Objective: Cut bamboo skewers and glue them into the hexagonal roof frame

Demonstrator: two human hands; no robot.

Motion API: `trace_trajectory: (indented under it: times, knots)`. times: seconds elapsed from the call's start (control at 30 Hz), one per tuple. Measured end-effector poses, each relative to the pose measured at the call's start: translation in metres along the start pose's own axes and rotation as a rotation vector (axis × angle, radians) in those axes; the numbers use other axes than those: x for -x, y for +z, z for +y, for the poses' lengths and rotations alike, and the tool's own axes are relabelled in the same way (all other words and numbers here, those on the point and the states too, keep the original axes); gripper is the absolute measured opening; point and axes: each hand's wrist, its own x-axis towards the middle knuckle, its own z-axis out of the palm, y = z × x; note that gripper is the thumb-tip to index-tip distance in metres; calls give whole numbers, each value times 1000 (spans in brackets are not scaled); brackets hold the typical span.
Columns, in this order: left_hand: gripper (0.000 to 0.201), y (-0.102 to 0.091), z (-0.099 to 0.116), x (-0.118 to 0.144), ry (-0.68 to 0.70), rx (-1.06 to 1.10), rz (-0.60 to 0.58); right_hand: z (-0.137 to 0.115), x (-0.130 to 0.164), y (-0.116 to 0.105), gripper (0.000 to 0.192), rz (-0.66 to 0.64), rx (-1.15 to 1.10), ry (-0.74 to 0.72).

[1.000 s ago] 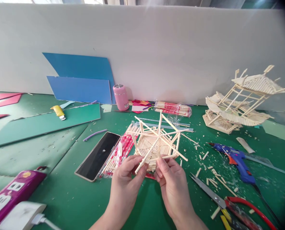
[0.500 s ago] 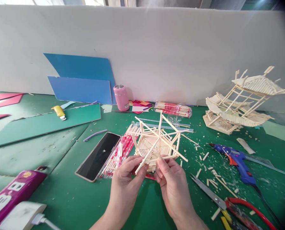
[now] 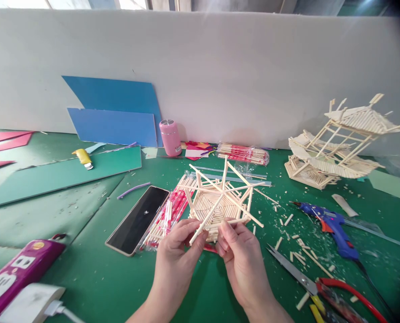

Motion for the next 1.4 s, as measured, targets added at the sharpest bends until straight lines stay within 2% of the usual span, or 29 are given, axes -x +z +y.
trace_trajectory:
  times: [0.47, 1.4]
  knots:
    - [8, -1, 1, 1, -19, 37, 3, 1, 0, -2, 25, -11, -10, 15]
    - [8, -1, 2, -1, 31, 31, 4, 0, 1, -2, 30, -2, -7, 31]
